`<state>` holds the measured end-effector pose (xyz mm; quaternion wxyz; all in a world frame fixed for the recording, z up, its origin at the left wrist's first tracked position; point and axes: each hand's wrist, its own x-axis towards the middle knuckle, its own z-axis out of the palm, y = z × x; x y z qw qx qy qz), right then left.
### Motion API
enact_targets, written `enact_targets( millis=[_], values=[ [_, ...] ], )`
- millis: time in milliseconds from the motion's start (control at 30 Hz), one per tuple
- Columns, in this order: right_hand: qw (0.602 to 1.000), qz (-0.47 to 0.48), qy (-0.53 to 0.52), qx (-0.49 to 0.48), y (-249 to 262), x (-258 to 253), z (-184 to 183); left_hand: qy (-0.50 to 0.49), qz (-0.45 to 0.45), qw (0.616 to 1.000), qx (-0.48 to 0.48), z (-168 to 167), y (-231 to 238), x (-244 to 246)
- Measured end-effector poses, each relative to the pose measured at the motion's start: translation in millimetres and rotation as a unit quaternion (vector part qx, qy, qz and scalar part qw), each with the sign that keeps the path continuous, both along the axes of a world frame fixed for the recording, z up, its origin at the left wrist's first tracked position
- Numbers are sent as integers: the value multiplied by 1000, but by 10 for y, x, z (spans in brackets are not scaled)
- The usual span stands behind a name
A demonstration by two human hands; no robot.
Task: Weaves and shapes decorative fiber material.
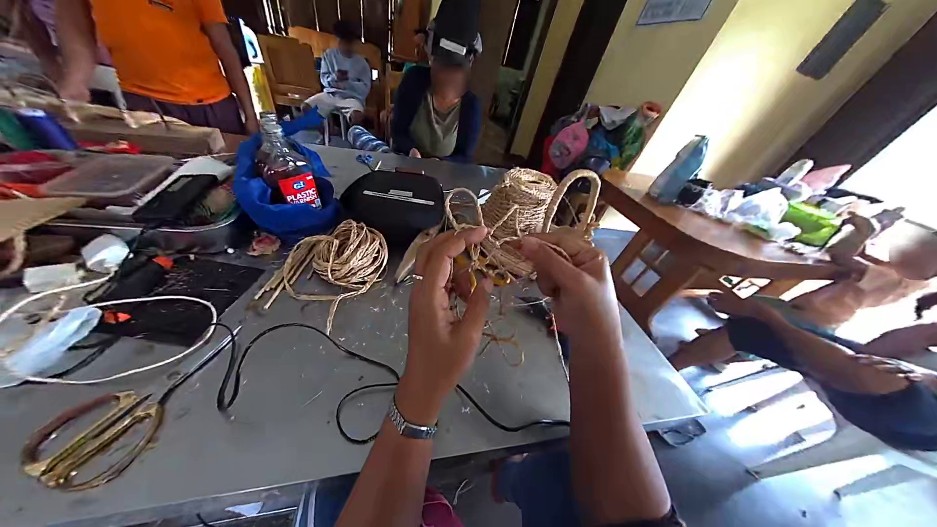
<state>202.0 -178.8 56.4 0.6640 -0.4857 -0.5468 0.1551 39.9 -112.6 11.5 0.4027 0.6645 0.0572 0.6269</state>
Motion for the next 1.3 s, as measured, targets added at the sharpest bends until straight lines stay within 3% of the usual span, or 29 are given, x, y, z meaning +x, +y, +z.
enact_targets(
  millis=[133,300,467,633,833,967,1067,1167,1233,1300],
  values=[
    [996,-15,-65,58,23,-29,95,-3,43,999,17,55,5,11],
    [989,-57,-123,54,-78,-64,161,-41,208,975,67,150,-54,-63],
    [960,-96,-248,86,-179,-112,47,-15,105,991,82,161,-327,88],
    [921,-178,-330,102,-283,-177,-67,16,128,991,36,132,-417,299],
    [921,-136,-357,78,-356,-277,-5,16,17,1000,-7,154,-453,215],
    [948,-58,-310,40,-376,-278,101,-16,-35,999,-29,156,-388,113],
    [949,-42,-313,-22,-362,-254,283,-46,34,998,-2,163,-217,6],
    [935,6,-320,-150,-424,-121,557,-43,126,991,5,186,-32,-225],
    [918,63,-300,-252,-554,66,772,-30,167,985,9,200,104,-430],
    [895,84,-325,-294,-711,383,943,-32,192,981,3,194,202,-614]
  ],
)
